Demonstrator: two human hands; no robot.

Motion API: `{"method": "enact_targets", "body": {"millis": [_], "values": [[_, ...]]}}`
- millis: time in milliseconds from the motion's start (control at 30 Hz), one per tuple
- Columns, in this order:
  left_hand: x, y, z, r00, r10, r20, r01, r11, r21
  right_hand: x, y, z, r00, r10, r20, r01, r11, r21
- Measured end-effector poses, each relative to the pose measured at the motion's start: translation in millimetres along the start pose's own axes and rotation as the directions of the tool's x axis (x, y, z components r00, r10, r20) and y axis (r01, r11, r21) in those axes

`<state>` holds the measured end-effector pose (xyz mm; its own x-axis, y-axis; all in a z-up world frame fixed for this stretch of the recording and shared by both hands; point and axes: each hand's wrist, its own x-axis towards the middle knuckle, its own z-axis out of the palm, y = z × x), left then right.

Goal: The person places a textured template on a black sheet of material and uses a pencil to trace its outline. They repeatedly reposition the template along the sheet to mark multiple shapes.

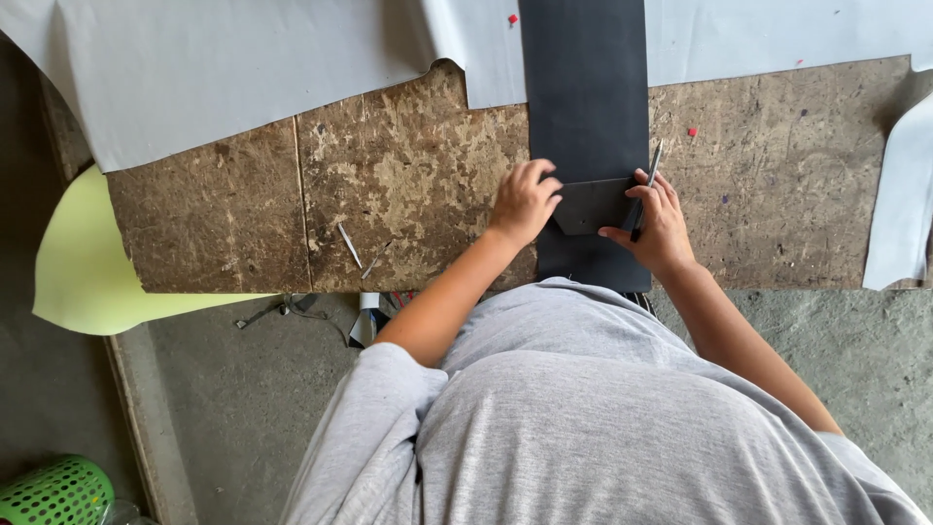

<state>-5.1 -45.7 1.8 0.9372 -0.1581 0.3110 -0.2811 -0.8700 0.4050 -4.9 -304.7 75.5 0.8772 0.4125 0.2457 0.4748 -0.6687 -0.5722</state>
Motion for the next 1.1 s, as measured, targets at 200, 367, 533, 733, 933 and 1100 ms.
{"method": "enact_targets", "body": {"millis": [200,367,533,733,933,1100], "values": [[45.7,17.9,4.5,0.909,0.388,0.152,-0.388,0.921,-0.025,-1.3,-1.9,2.1,1.000,0.004,-0.016,-0.004,1.000,0.014],[66.2,11.9,43.6,0.858,0.377,0.350,-0.397,0.918,-0.013,-2.9,-1.0,-2.8,0.995,-0.032,-0.094,0.035,0.999,0.032],[90.4,4.9,51.1,0.759,0.320,0.567,-0.369,0.929,-0.031,-10.9,-45.6,-55.0,0.977,0.183,-0.113,-0.150,0.956,0.253],[100.6,-12.6,85.5,0.638,0.290,0.713,-0.303,0.946,-0.115,-5.4,-80.1,-31.4,0.941,0.077,0.329,-0.226,0.867,0.444],[102.6,-8.5,67.5,0.694,0.290,0.659,-0.303,0.948,-0.098,36.0,-83.3,14.1,0.952,-0.174,0.252,0.055,0.906,0.419],[98.7,-4.3,67.7,0.726,0.262,0.636,-0.278,0.958,-0.077,38.1,-83.5,20.7,0.942,-0.241,0.232,0.165,0.939,0.303]]}}
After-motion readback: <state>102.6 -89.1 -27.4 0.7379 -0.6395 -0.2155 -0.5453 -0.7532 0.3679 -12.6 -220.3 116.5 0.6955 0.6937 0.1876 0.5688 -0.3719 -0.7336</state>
